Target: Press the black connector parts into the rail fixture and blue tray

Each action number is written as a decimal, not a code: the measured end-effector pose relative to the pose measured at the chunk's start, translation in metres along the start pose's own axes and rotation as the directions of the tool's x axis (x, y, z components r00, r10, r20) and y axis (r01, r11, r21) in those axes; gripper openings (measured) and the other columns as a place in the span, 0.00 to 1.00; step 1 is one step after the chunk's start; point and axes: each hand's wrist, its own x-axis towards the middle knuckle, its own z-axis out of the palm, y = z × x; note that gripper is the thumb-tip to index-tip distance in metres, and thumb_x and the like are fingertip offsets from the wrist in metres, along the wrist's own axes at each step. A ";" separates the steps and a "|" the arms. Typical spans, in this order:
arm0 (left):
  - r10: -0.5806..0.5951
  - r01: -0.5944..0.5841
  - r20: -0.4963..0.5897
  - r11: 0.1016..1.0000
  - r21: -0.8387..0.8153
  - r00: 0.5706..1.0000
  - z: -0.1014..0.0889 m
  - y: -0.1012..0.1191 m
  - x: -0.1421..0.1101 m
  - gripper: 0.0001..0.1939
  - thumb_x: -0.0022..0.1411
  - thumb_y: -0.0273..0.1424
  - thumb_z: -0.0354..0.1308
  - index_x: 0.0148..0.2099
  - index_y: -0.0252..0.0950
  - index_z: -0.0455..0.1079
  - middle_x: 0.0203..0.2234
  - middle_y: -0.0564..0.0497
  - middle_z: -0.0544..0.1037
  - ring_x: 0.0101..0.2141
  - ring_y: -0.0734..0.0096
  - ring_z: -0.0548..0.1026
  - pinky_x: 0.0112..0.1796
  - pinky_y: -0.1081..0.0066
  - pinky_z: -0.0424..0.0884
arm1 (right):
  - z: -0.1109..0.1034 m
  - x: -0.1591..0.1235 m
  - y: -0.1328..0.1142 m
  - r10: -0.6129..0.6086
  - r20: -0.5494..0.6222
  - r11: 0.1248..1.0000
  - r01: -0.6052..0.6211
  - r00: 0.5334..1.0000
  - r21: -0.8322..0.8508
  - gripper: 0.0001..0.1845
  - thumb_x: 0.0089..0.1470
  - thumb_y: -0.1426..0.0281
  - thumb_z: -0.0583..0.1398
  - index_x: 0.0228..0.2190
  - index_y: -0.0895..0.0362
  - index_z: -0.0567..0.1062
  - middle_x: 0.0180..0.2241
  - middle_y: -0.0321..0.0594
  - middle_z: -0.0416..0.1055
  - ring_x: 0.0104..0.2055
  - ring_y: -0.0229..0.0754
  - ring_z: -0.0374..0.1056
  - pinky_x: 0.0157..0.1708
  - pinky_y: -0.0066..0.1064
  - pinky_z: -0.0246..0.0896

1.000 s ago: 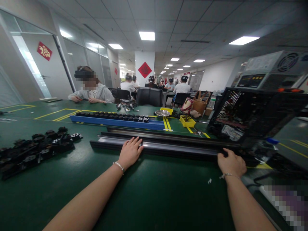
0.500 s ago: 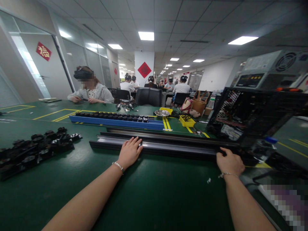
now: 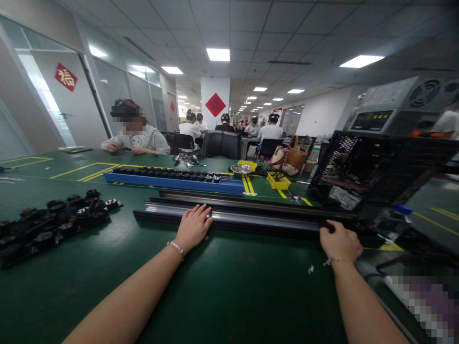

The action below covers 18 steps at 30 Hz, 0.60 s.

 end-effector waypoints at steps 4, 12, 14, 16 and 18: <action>0.001 -0.001 -0.002 1.000 -0.001 1.000 -0.001 0.000 0.000 0.24 0.65 0.42 0.37 0.58 0.43 0.61 0.58 0.51 0.63 0.59 0.63 0.57 0.54 0.59 0.57 | -0.001 -0.001 -0.001 0.007 -0.001 1.000 -0.007 1.000 0.009 0.20 0.49 0.64 0.52 0.43 0.51 0.73 0.39 0.45 0.69 0.46 0.53 0.62 0.44 0.48 0.57; -0.004 0.004 -0.002 1.000 -0.014 1.000 0.000 0.000 -0.001 0.24 0.65 0.42 0.38 0.58 0.44 0.62 0.58 0.51 0.63 0.59 0.62 0.57 0.54 0.58 0.57 | 0.004 -0.003 -0.004 -0.039 0.019 0.999 0.039 0.999 0.004 0.19 0.49 0.64 0.51 0.42 0.51 0.73 0.39 0.46 0.68 0.45 0.52 0.62 0.44 0.47 0.54; -0.008 0.008 0.000 1.000 -0.016 1.000 0.000 0.000 0.000 0.24 0.65 0.42 0.38 0.58 0.44 0.61 0.58 0.51 0.63 0.59 0.62 0.57 0.54 0.58 0.57 | 0.005 -0.004 -0.005 -0.049 0.015 0.999 0.049 0.999 -0.004 0.19 0.48 0.64 0.52 0.42 0.51 0.73 0.39 0.46 0.67 0.45 0.52 0.62 0.45 0.46 0.54; -0.006 0.006 0.001 1.000 -0.014 1.000 0.000 0.000 0.000 0.24 0.65 0.42 0.37 0.58 0.43 0.61 0.58 0.51 0.63 0.59 0.62 0.57 0.54 0.58 0.57 | 0.005 -0.005 -0.006 -0.056 0.020 0.998 0.057 0.998 -0.011 0.19 0.48 0.64 0.52 0.42 0.51 0.73 0.39 0.45 0.67 0.45 0.51 0.62 0.45 0.46 0.53; -0.003 0.003 0.001 1.000 -0.009 1.000 0.000 0.000 0.000 0.24 0.65 0.42 0.37 0.58 0.43 0.61 0.58 0.51 0.63 0.58 0.62 0.58 0.54 0.58 0.57 | 0.005 -0.005 -0.007 -0.063 0.031 0.998 0.063 0.998 -0.012 0.19 0.49 0.64 0.51 0.42 0.51 0.72 0.39 0.45 0.67 0.44 0.51 0.62 0.45 0.46 0.53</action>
